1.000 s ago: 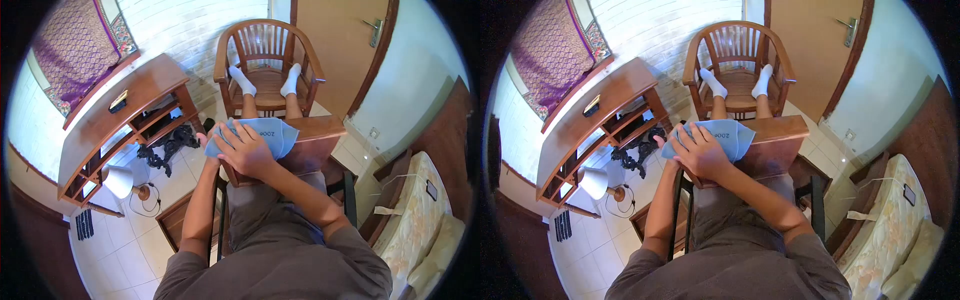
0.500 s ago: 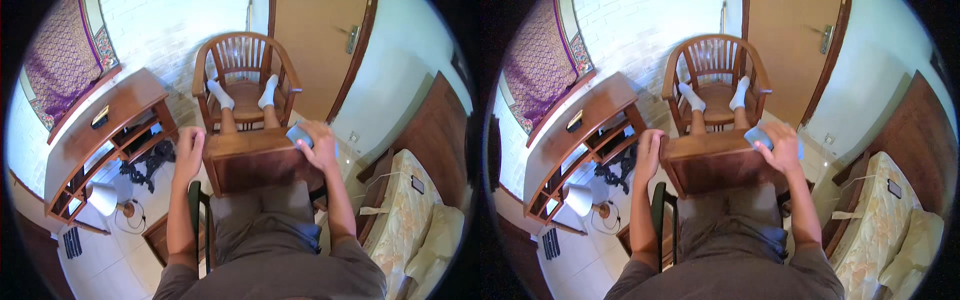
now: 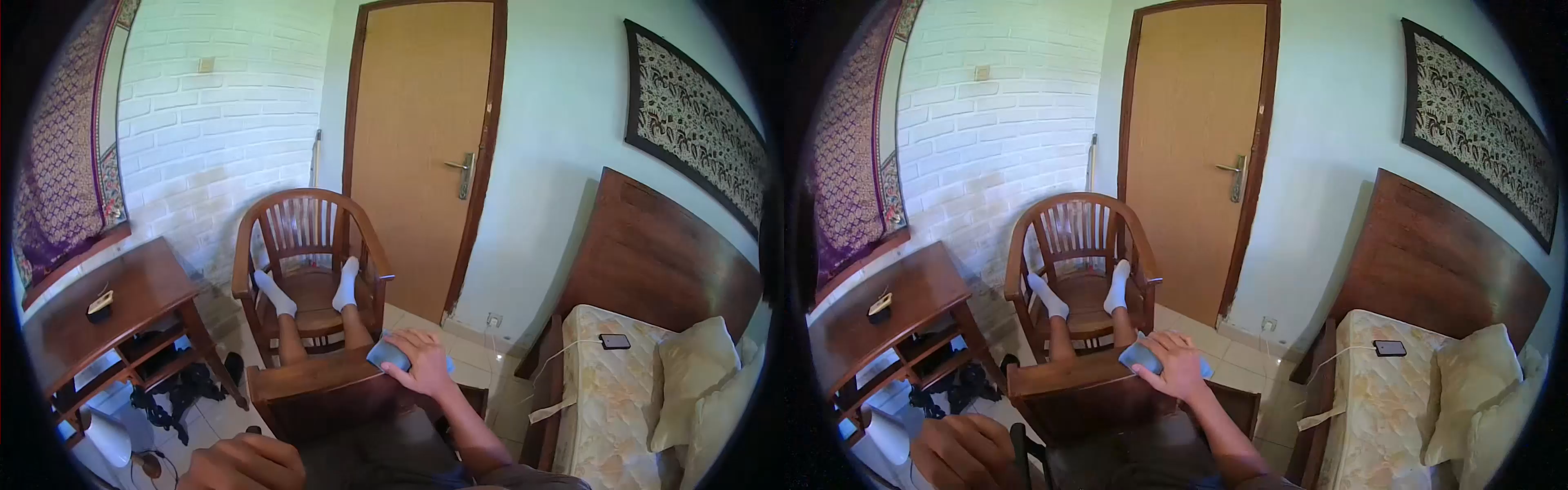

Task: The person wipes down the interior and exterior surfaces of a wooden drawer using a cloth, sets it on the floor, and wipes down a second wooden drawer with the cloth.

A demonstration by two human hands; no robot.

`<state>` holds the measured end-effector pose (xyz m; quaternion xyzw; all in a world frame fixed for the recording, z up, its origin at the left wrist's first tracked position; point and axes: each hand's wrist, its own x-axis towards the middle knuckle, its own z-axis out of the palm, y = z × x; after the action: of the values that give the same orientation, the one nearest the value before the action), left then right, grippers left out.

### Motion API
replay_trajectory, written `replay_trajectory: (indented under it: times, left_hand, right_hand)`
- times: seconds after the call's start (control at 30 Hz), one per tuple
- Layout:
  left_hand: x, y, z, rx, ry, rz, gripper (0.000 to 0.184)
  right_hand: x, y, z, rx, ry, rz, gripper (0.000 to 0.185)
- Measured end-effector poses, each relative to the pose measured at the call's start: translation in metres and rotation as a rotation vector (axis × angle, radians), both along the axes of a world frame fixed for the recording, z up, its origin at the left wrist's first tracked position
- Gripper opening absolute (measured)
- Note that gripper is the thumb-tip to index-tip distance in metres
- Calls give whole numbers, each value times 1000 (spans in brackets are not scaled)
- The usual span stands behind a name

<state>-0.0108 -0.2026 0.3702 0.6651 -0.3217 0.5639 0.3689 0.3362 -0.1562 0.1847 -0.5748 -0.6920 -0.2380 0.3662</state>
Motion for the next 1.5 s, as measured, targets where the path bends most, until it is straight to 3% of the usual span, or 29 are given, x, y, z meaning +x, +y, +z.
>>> replay_trajectory:
  times: [0.13,0.2,0.3,0.33,0.43,0.5,0.57,0.67,0.8,0.9,0.93,1.03,1.1,1.2,1.3,1.33,1.5]
  left_hand:
    - [-5,-24,-12,-242,-78,-13,38]
    - [-1,-21,-13,-186,-132,195,38]
    - [10,-10,-17,-111,-201,714,40]
    - [12,-6,-20,-89,-135,876,41]
    - [1,27,-25,-92,553,998,36]
    - [6,75,-58,-206,623,1109,36]
    - [0,112,-105,-155,677,1514,48]
    - [-12,138,-160,-463,1017,1294,53]
    - [-6,132,-169,-466,918,1374,49]
    - [0,128,-169,-604,806,1282,52]
    - [1,128,-174,-602,725,1295,51]
    - [3,135,-192,-610,534,1324,52]
    - [0,138,-198,-635,475,1337,55]
    - [-14,161,-221,-993,411,915,60]
    - [-18,189,-254,-1139,232,637,64]
    - [-12,188,-259,-1029,234,796,71]
    - [17,187,-283,-908,66,808,71]
  right_hand:
    - [-7,-10,3,-28,30,-1,56]
    - [-4,-6,2,6,19,9,56]
    - [-7,-5,3,-11,36,4,55]
    - [-8,-6,4,-4,25,-8,56]
    - [-8,-5,4,-1,29,-8,55]
    - [-9,-5,2,-28,50,-7,55]
    - [-11,-4,3,-37,52,-23,55]
    - [-16,1,-3,-24,70,-48,52]
    - [-35,9,-1,-80,55,-160,54]
    - [-69,24,-8,-159,-41,-240,62]
    - [-87,24,-6,-214,-58,-242,70]
    - [-143,32,-5,-244,-70,-207,74]
    - [-181,34,2,-265,-76,-131,74]
    - [-209,46,8,-238,-194,149,70]
    - [-214,64,-9,-135,-324,352,66]
    - [-207,68,-10,-123,-357,370,66]
    - [-143,61,-10,-69,-266,377,63]
